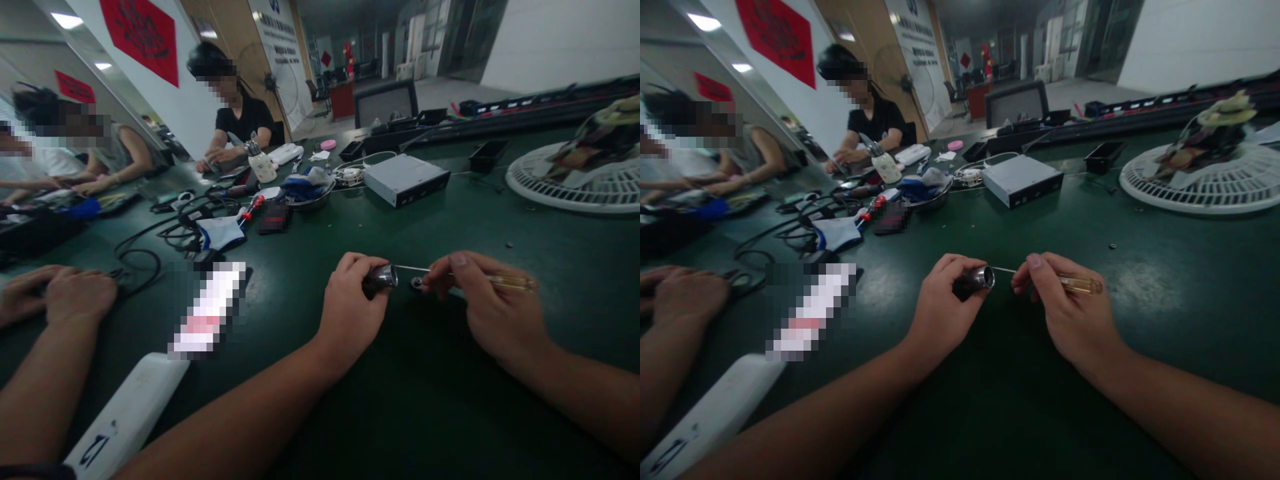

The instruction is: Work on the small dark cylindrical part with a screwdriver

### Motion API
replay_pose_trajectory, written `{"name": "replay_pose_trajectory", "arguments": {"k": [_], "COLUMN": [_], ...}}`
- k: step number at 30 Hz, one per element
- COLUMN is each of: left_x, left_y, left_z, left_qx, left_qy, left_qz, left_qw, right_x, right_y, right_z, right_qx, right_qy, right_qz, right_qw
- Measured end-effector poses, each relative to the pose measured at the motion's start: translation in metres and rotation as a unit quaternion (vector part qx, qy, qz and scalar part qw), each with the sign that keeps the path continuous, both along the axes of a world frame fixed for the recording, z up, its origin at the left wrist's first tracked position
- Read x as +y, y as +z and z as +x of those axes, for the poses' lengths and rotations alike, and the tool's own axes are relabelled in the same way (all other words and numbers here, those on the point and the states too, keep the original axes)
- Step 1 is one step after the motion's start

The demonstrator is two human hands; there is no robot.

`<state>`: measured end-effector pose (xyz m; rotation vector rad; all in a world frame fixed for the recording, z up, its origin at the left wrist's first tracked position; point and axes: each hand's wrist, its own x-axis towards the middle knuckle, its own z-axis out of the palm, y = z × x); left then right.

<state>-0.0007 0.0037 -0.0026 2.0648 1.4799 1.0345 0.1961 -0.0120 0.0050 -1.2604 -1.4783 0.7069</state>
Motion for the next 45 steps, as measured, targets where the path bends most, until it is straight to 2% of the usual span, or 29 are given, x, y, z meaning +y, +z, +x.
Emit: {"name": "replay_pose_trajectory", "arguments": {"k": [3,5,8,11,15,18,24,32,45], "left_x": [0.000,0.000,0.000,0.000,-0.001,-0.002,-0.001,-0.001,0.000], "left_y": [0.002,0.002,0.001,0.001,0.003,0.003,0.002,0.003,-0.001], "left_z": [0.001,0.001,0.001,0.002,0.002,0.002,0.002,0.002,-0.001], "left_qx": [-0.017,-0.026,-0.036,-0.052,-0.064,-0.067,-0.066,-0.054,-0.052], "left_qy": [0.006,0.008,0.005,-0.007,-0.021,-0.021,-0.022,-0.029,-0.048], "left_qz": [-0.004,-0.001,0.001,-0.005,-0.019,-0.023,-0.024,-0.023,-0.045], "left_qw": [1.000,1.000,0.999,0.999,0.998,0.997,0.997,0.998,0.996], "right_x": [0.002,0.004,0.008,0.009,0.008,0.006,0.005,0.002,0.002], "right_y": [-0.003,-0.006,-0.011,-0.015,-0.014,-0.012,-0.009,-0.003,-0.010], "right_z": [0.000,0.000,0.001,0.001,0.000,0.000,0.001,-0.002,0.001], "right_qx": [0.016,0.008,-0.081,-0.197,-0.255,-0.234,-0.120,-0.066,-0.025], "right_qy": [-0.034,-0.027,0.016,0.042,0.061,0.074,0.070,0.056,0.040], "right_qz": [0.002,-0.001,-0.006,0.006,0.007,-0.013,-0.018,-0.011,0.022], "right_qw": [0.999,1.000,0.997,0.979,0.965,0.969,0.990,0.996,0.999]}}
